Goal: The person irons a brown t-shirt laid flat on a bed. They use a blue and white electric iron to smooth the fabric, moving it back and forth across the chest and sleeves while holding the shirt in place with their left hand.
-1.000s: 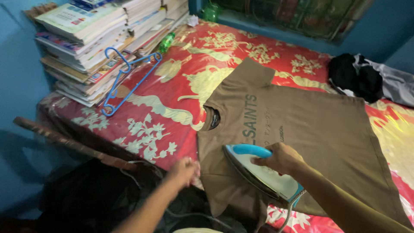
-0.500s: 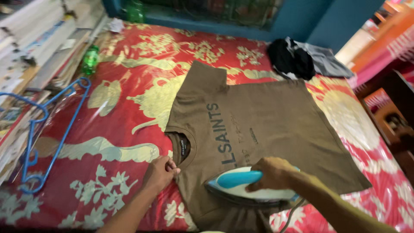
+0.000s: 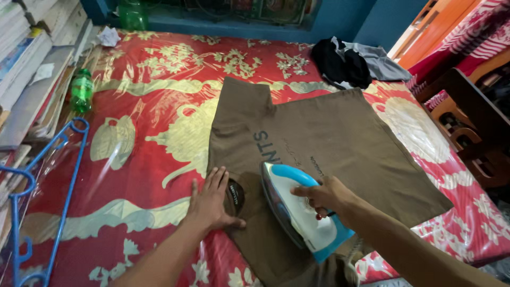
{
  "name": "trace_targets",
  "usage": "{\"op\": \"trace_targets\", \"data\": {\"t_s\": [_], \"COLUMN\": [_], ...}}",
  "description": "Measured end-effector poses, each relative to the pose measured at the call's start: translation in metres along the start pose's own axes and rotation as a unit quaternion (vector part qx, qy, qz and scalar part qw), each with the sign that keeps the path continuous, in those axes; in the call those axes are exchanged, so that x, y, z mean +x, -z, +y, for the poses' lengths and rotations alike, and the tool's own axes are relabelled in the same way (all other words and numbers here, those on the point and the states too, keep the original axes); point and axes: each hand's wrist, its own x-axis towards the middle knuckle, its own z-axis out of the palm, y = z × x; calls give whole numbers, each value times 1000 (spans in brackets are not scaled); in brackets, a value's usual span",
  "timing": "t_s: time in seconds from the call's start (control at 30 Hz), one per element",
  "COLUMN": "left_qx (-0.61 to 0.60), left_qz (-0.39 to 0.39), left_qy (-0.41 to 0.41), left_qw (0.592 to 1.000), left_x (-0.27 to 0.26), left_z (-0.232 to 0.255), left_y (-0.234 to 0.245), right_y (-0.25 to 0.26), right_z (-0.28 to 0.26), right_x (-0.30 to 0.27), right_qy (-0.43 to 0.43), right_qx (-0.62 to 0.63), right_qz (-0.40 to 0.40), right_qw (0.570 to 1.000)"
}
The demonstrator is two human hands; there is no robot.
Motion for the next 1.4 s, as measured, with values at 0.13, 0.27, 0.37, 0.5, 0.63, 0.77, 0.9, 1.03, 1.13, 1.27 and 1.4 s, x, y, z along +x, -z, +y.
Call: {"op": "trace_targets", "data": {"t_s": [0.13, 0.27, 0.37, 0.5, 0.63, 0.77, 0.9, 1.03, 1.13, 1.27, 1.4], "left_qx": [10, -5, -16, -25, -10, -2, 1, 4, 4, 22, 34], "left_qz": [-16, 0, 6, -12, -30, -46, -56, -55, -44, -62, -76], "left_qy": [16, 14, 17, 20, 14, 16, 19, 12, 4, 2, -5], "left_qw": [1000, 1000, 1000, 999, 999, 999, 998, 998, 999, 998, 996], "left_x": [-6, -15, -17, -17, -16, -16, -16, -16, -15, -14, -14], "left_z": [-7, -14, -17, -20, -25, -26, -26, -29, -32, -33, -33], "left_y": [-5, -2, 0, 2, 5, 9, 11, 9, 8, 10, 15], "right_y": [-5, -17, -30, -44, -48, -42, -38, -37, -36, -34, -32], "right_z": [-12, -27, -32, -33, -35, -35, -30, -22, -17, -10, -10], "right_x": [1, 5, 7, 8, 5, -6, -18, -22, -25, -27, -29], "right_qy": [-12, -19, -4, 34, 43, 53, 51, 65, 81, 103, 97], "right_qx": [48, -15, -4, -48, -110, -203, -292, -345, -403, -401, -394], "right_qz": [7, 3, -12, -66, -60, -94, -136, -184, -186, -185, -201], "right_qw": [999, 1000, 1000, 996, 991, 973, 945, 918, 893, 891, 892]}}
